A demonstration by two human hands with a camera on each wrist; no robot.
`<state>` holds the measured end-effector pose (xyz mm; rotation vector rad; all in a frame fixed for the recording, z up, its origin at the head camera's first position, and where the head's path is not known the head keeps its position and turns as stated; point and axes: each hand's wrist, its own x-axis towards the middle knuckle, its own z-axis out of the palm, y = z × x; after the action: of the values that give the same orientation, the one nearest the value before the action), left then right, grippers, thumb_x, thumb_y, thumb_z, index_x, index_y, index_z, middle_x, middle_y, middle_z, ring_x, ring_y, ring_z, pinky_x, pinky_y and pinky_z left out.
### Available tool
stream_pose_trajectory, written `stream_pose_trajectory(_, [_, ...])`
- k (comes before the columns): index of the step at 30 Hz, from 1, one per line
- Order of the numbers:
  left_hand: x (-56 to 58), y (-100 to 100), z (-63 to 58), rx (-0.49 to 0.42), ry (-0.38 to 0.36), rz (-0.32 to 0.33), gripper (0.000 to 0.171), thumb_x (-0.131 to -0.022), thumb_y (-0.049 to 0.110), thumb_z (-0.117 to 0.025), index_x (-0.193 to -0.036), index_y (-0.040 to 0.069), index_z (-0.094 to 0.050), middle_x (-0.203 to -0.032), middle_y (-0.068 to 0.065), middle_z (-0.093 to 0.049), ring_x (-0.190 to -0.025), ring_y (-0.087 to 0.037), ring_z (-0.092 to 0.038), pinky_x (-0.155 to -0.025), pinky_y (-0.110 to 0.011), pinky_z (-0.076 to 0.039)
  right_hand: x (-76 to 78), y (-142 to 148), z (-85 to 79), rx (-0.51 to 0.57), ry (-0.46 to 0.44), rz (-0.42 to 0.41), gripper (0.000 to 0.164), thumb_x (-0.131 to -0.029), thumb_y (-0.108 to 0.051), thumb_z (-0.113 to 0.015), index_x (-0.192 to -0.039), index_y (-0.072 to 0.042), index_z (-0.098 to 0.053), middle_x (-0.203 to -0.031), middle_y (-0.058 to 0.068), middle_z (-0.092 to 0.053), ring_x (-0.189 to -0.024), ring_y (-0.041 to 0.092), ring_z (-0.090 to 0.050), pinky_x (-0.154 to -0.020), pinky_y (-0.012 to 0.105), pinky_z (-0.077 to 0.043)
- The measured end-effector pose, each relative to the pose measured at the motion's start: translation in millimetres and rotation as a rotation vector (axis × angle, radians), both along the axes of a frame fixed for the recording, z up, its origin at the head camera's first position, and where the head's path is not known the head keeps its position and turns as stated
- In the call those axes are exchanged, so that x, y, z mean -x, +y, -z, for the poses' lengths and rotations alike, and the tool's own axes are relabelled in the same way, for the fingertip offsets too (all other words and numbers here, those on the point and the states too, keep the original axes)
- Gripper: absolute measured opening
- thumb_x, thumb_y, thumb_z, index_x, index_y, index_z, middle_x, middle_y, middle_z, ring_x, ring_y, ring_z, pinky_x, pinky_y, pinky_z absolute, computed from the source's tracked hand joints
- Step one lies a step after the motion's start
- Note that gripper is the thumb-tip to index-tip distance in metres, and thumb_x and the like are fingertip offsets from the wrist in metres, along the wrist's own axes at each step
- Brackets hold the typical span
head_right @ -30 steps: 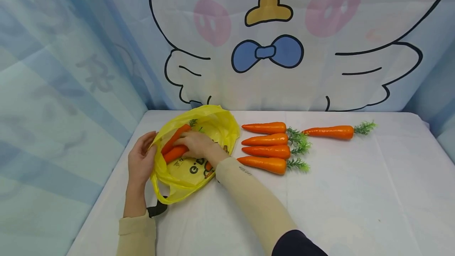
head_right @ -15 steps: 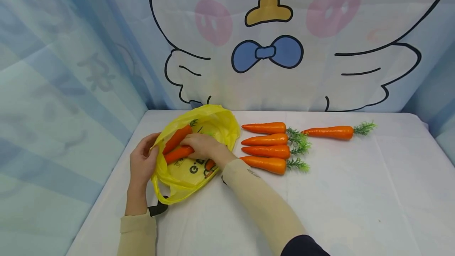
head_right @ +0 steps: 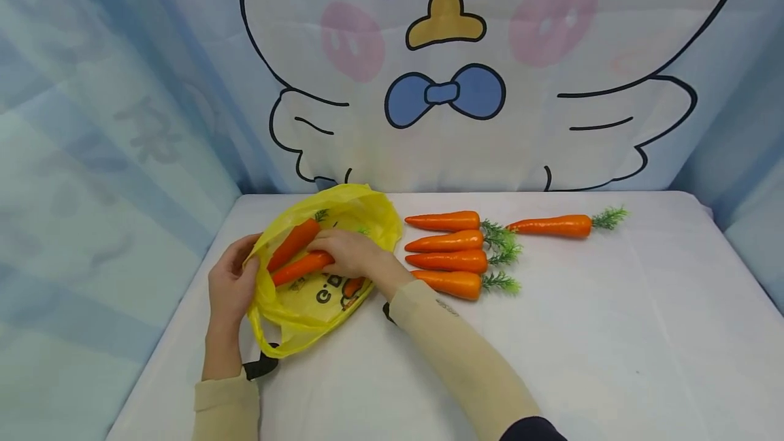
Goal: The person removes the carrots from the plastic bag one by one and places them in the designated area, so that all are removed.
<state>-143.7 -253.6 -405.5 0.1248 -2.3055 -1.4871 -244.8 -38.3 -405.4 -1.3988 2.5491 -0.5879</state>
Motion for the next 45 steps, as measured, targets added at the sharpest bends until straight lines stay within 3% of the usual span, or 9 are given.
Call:
stream_pose_trajectory(11, [-3.1, 1, -1.6, -0.025, -0.007, 0.001, 0.038, -0.098, -0.001, -0.051, -0.133, 0.005, -0.063, -0.131, -0.01, -0.063, -0.121, -0.021, -0.058, -0.098, -0.015, -0.045, -5.7, 35, -30.5, 0.02, 0.018, 0.054, 0.045, -0.093, -0.014, -0.073, -0.137, -0.01, -0.062, -0.139, 0.006, -0.057, -0.129, 0.024, -0.05, -0.111, 0.037, -0.04])
stream_pose_trajectory(26, [0.7, 6, -4.0, -0.004, -0.036, -0.018, 0.037, -0.1, 0.002, -0.052, -0.135, 0.009, -0.062, -0.133, -0.006, -0.062, -0.124, -0.02, -0.056, -0.104, -0.029, -0.046, -15.3, 108, -52.0, 0.078, 0.091, 0.177, 0.045, -0.089, -0.012, -0.078, -0.132, -0.01, -0.066, -0.134, 0.006, -0.06, -0.125, 0.025, -0.053, -0.107, 0.042, -0.044])
stream_pose_trajectory(37, [0.5, 4, -2.2, 0.007, -0.042, -0.023, 0.038, -0.1, 0.002, -0.052, -0.135, 0.009, -0.062, -0.134, -0.006, -0.062, -0.124, -0.021, -0.056, -0.105, -0.029, -0.046, -18.3, 153, -66.8, 0.07, 0.033, 0.297, 0.045, -0.089, -0.014, -0.078, -0.132, -0.01, -0.065, -0.135, 0.008, -0.059, -0.12, 0.028, -0.053, -0.103, 0.048, -0.047])
stream_pose_trajectory(45, [-0.6, 3, -1.3, 0.013, -0.033, -0.021, 0.039, -0.099, 0.001, -0.051, -0.135, 0.008, -0.062, -0.134, -0.007, -0.062, -0.125, -0.02, -0.056, -0.103, -0.025, -0.046, -21.6, 197, -66.5, 0.123, 0.002, 0.396, 0.048, -0.09, -0.009, -0.075, -0.136, -0.008, -0.062, -0.143, 0.015, -0.054, -0.133, 0.038, -0.045, -0.107, 0.059, -0.04])
